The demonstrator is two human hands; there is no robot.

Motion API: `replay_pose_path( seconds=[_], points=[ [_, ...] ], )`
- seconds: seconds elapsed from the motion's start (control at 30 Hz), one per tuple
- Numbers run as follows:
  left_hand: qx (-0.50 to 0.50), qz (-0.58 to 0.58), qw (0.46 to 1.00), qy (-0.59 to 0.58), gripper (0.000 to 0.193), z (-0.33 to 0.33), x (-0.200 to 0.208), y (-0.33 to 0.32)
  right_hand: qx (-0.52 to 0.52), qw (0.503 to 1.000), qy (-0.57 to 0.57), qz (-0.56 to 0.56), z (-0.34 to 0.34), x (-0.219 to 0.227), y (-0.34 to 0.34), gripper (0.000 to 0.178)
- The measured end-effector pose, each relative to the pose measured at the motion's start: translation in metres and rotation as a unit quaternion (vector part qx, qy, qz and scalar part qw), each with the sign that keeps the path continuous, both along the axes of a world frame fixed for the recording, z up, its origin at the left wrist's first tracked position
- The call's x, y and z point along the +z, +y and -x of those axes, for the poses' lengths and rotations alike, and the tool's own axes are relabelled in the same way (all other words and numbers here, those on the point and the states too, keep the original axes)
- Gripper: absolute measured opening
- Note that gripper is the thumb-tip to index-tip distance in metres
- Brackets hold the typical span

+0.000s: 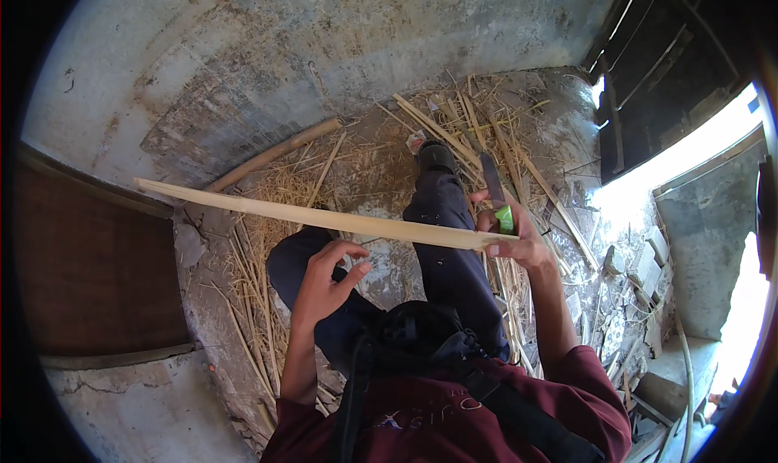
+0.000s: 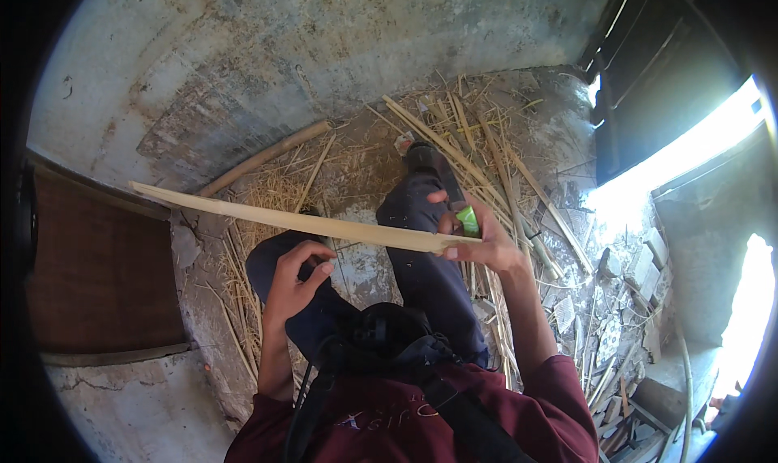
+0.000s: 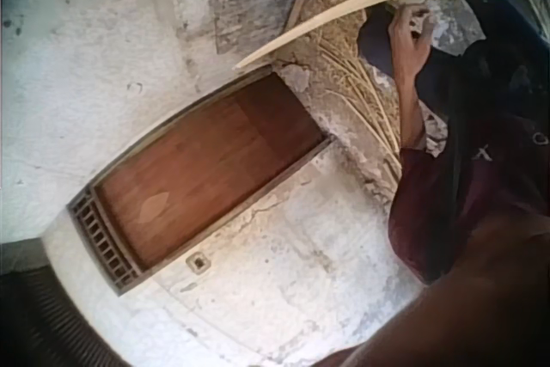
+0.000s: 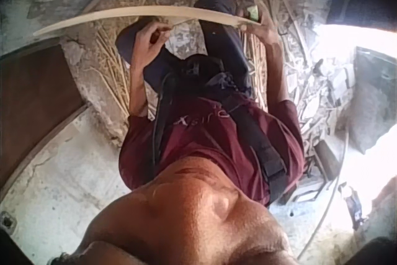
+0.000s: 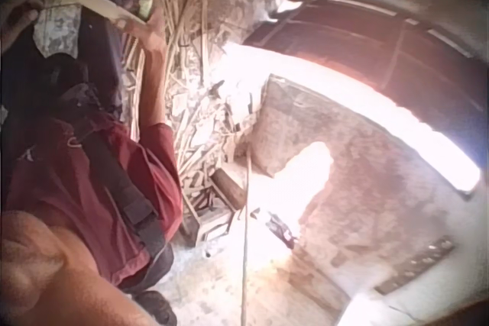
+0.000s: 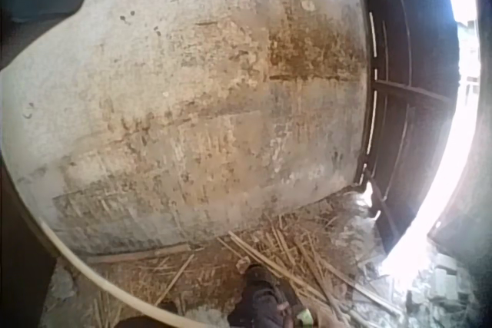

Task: The person uses a knife to shave layers off of pieces of bamboo by hand while sitting on the floor.

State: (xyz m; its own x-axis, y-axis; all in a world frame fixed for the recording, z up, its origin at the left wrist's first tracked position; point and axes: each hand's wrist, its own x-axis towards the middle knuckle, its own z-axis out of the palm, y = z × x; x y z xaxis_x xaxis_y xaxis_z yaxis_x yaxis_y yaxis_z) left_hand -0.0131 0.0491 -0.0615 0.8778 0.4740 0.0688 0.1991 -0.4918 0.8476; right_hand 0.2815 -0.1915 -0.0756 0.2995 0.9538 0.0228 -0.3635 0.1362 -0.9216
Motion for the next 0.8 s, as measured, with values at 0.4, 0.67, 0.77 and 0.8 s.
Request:
replay_pose_path(
  seconds=[0.4,0.67,0.77,0.8],
  points=[
    [0.040,-0.185,0.982,0.018,0.027,-0.001,0.006,0.006,-0.049,0.994,-0.023,0.091,-0.014,-0.032,0.006,0.068],
    [0.104,-0.288,0.951,0.042,0.077,-0.013,-0.006,0.030,-0.083,0.993,-0.025,0.079,-0.025,-0.048,0.002,0.067],
    [0.121,-0.323,0.937,0.055,0.083,-0.009,-0.016,0.039,-0.107,0.992,-0.031,0.052,-0.028,-0.050,-0.005,0.068],
    [0.126,-0.340,0.930,0.060,0.083,-0.007,-0.016,0.041,-0.093,0.994,-0.030,0.049,-0.032,-0.052,-0.009,0.070]
  ],
)
